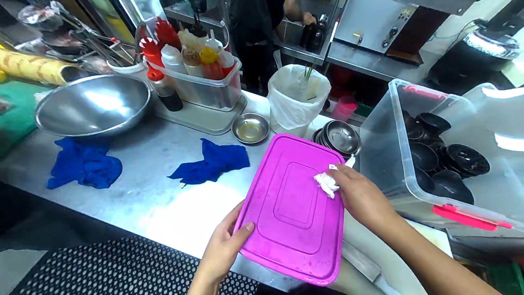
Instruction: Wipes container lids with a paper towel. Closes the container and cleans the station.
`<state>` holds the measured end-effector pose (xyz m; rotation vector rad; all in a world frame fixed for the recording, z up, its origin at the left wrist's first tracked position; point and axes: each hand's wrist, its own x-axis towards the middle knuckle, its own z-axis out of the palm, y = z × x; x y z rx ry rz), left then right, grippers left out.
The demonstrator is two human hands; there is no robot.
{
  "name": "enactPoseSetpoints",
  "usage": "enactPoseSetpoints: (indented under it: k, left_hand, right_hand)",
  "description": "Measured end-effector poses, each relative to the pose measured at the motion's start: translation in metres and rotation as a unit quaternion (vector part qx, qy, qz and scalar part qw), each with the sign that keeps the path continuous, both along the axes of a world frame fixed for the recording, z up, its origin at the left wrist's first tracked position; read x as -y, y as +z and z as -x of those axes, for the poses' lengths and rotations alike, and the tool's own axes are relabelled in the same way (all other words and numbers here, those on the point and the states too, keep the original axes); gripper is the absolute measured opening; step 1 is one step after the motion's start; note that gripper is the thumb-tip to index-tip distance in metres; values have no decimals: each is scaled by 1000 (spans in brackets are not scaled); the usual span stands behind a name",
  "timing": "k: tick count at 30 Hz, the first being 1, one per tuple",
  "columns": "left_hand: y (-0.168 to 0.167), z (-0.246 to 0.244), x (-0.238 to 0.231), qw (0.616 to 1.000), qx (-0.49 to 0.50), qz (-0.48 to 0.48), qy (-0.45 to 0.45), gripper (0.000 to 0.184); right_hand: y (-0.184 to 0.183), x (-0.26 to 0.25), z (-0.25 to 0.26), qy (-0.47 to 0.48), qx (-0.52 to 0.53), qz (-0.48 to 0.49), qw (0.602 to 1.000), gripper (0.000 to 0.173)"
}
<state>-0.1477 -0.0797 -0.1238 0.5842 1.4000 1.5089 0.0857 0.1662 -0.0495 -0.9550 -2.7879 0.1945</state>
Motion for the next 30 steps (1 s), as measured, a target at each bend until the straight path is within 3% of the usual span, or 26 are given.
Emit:
enactPoseSetpoints:
  k: [7, 15, 22, 27, 29, 30]
  left_hand:
    - [2, 1, -1, 999, -35, 13, -4, 61]
    - [1, -4, -6, 999, -43, 18, 17, 61]
    - [6, -5, -6, 999, -35, 29, 11, 58]
    - [1, -10, -3, 999, 2, -6, 32, 55]
    - [1, -11, -3, 999, -12, -6, 49, 46]
    - [2, -11, -2, 999, -17, -7, 49, 51]
  right_hand:
    - [-5, -34, 63, -110, -36, 8, 993, 32]
    - [-3, -41, 125, -69, -124, 89, 986, 38]
    - [-2, -13, 184, 84, -80, 109, 987, 41]
    - [6, 38, 144, 213, -37, 94, 972, 39]
    - [8, 64, 125, 268, -25, 128, 955, 37]
    - [10, 70, 119, 296, -27, 154, 942, 36]
